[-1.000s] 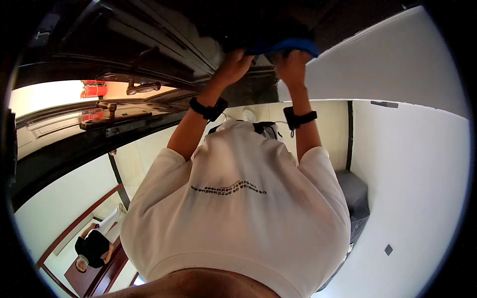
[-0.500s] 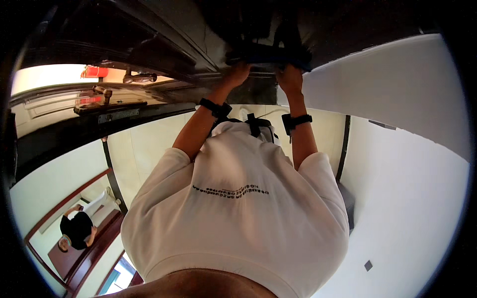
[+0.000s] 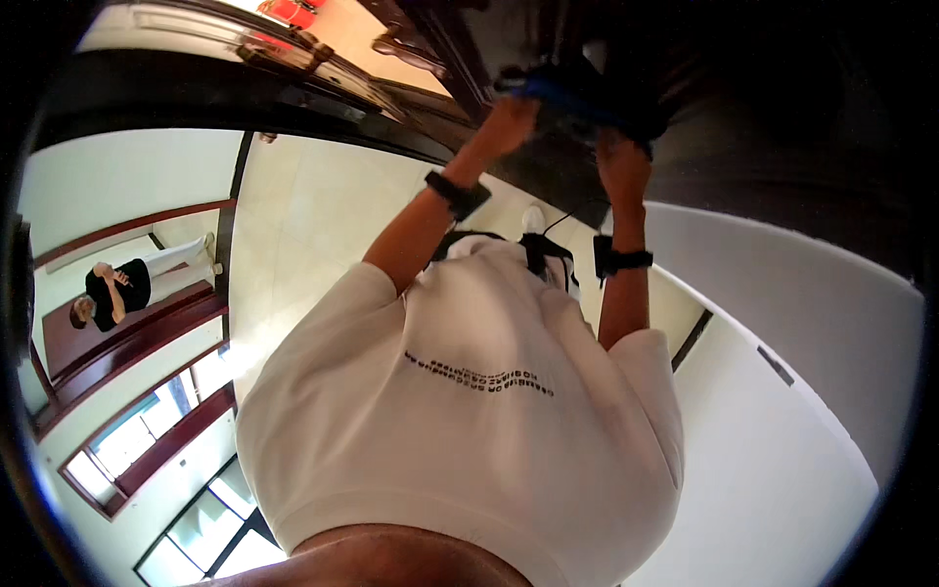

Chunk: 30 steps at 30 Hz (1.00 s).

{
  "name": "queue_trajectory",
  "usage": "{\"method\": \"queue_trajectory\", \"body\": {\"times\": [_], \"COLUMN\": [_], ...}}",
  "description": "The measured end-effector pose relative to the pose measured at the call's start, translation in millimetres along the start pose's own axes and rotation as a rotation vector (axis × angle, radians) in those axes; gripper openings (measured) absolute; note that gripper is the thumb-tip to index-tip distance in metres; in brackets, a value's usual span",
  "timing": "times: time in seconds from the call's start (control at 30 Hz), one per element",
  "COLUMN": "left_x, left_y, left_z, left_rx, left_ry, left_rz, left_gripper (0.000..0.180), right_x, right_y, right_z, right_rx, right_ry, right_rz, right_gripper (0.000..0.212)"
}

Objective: The person wipes the top, edges, and handles of two wooden doors using a cloth, handling the doors one at a time and opening them to reach the interior edges.

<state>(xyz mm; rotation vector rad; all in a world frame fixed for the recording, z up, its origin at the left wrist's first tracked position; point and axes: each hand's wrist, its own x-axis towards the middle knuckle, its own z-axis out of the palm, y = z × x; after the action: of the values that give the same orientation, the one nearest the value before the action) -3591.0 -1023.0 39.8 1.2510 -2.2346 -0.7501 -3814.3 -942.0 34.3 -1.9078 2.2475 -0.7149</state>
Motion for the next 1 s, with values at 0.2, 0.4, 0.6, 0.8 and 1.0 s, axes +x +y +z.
{"method": "queue_trajectory", "body": {"times": [0.2,0.4,0.6,0.8,1.0], "left_x": [-79,-149,-191,-200,-190], "left_y": [15,-17,-79,-121,-183], "left_z": [-92,-211,-275,-315,-347], "left_rx": [-0.257,-0.423,-0.481,-0.436,0.201], "left_ry": [-0.201,-0.181,0.045,0.530,0.447], "left_rz": [-0.057,0.101,0.103,-0.011,0.066], "left_gripper": [0.017,0.040,0.043,0.055,0.076], "right_x": [-35,-54,-21,13,11], "right_y": [-72,-198,-342,-450,-440], "right_z": [48,93,95,60,102], "right_rx": [0.208,0.518,0.915,0.672,0.510], "right_ry": [-0.085,-0.129,0.014,0.278,0.335], "right_rz": [-0.151,-0.307,-0.399,-0.565,-0.472], "right_gripper": [0.025,0.043,0.053,0.057,0.036]}}
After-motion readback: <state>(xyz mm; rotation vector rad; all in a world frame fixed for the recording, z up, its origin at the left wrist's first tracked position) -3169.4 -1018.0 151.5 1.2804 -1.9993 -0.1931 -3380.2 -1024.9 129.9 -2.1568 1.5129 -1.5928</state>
